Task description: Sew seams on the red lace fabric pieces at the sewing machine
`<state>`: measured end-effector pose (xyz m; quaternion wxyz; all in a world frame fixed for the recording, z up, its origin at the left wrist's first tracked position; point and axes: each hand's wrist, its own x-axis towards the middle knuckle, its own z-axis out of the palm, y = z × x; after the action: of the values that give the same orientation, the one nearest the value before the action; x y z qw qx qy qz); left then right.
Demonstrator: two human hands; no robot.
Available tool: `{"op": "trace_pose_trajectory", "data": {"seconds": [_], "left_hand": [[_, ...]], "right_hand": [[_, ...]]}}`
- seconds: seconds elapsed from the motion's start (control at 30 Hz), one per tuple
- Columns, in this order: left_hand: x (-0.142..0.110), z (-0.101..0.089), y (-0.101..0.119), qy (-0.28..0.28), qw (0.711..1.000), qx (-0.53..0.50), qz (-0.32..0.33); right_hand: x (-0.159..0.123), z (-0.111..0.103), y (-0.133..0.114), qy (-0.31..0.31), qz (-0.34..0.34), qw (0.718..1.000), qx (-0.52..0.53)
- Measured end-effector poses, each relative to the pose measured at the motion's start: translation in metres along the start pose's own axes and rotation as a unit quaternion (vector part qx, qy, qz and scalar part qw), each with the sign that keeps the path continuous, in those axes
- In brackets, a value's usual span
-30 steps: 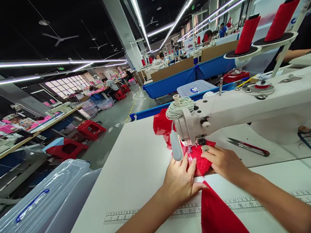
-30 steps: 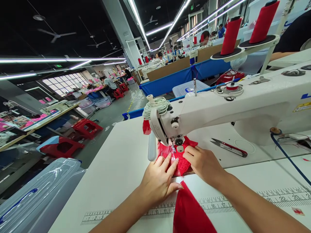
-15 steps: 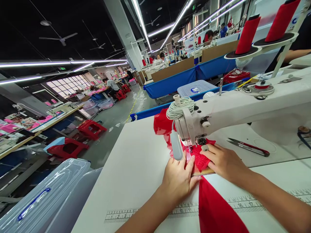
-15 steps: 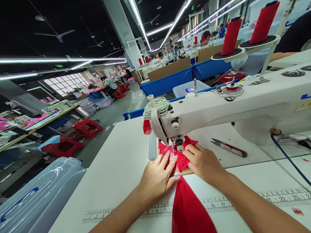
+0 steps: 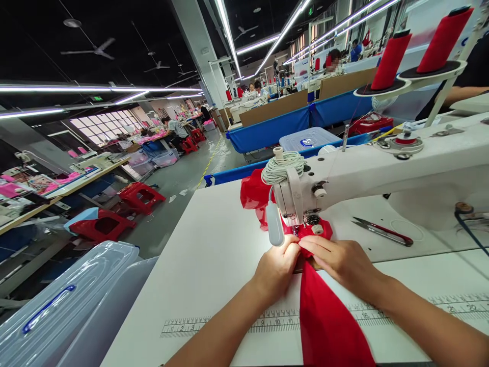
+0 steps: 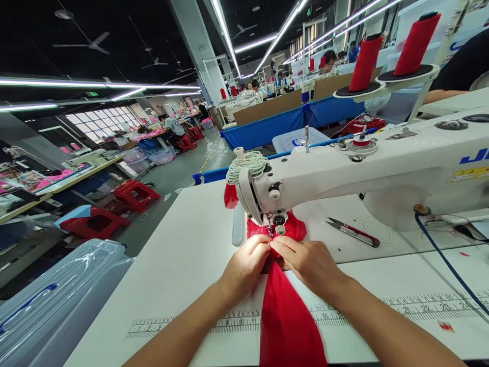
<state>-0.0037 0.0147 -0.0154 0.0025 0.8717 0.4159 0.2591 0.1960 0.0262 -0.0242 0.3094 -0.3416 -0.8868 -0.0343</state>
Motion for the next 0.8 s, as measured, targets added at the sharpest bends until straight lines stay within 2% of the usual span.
{"op": "trace_pose_trajectory", "data": {"seconds": [0.07, 0.13, 0.27, 0.5, 0.63, 0.8], "left_hand": [[0.005, -0.002, -0.001, -0.016, 0.993, -0.097, -0.061], [0.008, -0.004, -0.003, -0.026, 0.983, -0.151, -0.099], [0.011, -0.005, -0.009, -0.03, 0.978, -0.185, -0.09], [0.01, 0.007, -0.007, 0.0, 0.976, -0.179, -0.126], [0.01, 0.011, -0.008, 0.007, 0.98, -0.162, -0.113], [0.012, 0.008, -0.012, -0.026, 0.986, -0.157, -0.051]], "right_hand": [[0.002, 0.003, 0.0, -0.003, 0.027, 0.998, 0.051], [0.004, 0.006, 0.001, 0.006, 0.061, 0.994, 0.095], [0.007, 0.009, 0.002, 0.02, 0.106, 0.986, 0.128], [0.006, 0.011, 0.001, 0.029, 0.107, 0.986, 0.123], [0.005, 0.014, 0.001, 0.052, 0.08, 0.991, 0.094], [0.004, 0.017, 0.0, 0.045, 0.065, 0.996, 0.04]]}}
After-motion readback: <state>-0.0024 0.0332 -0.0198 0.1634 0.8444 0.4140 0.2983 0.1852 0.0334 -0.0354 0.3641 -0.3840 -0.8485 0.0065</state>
